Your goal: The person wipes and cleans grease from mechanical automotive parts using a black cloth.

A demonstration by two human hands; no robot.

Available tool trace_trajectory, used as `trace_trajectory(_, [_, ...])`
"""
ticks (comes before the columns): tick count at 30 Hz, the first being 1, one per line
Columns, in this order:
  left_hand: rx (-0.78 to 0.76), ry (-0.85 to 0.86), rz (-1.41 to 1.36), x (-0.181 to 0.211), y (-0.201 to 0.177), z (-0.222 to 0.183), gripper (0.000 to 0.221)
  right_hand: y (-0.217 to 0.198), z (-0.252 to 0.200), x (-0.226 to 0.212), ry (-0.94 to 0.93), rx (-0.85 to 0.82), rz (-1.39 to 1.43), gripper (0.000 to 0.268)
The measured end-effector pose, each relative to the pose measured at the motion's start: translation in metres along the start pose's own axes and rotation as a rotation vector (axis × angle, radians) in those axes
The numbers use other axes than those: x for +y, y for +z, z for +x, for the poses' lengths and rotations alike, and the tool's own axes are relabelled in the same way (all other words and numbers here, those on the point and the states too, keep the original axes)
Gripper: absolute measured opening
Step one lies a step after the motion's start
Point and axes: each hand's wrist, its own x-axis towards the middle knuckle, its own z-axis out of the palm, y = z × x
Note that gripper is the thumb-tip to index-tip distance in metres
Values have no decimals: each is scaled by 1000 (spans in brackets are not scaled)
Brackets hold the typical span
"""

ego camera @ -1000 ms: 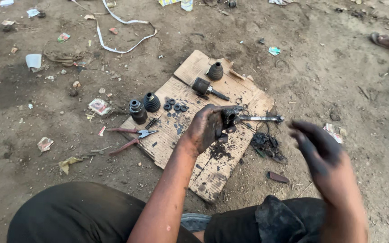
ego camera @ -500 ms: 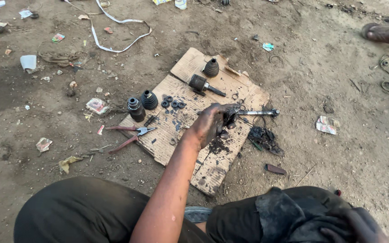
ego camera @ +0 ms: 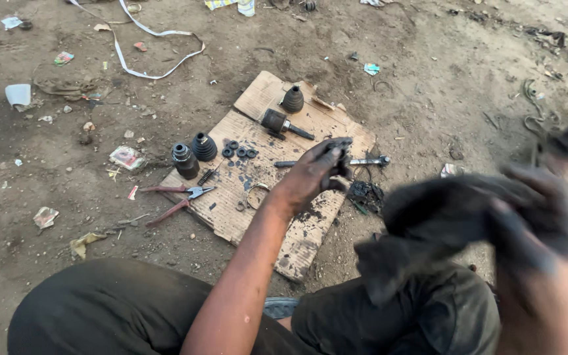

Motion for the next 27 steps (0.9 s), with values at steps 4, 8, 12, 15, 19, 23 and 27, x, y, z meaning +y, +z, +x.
trace_trajectory(4, [128, 156, 0, 0, 31, 5, 46, 61, 45, 15, 60, -268, 56, 41])
trace_trajectory(8, [427, 383, 304, -2, 45, 11, 40, 93, 75, 50, 6, -345, -21, 36])
trace_trajectory(12, [630, 482, 346, 2, 28, 14, 32, 103, 77, 67, -67, -344, -160, 36])
trace_trajectory(15, [629, 555, 415, 20, 6, 13, 34, 98, 68, 75, 88, -411, -225, 38])
trace_trajectory(19, [547, 552, 223, 49, -1, 1, 38, 92, 58, 96, 447, -474, -133, 35])
trace_trajectory(23, [546, 429, 373, 67, 20, -18, 46, 98, 33, 128, 946, -509, 76, 39])
trace_trajectory(27, [544, 323, 500, 74, 39, -26, 53, 91, 22, 153, 685, -1124, -33, 32])
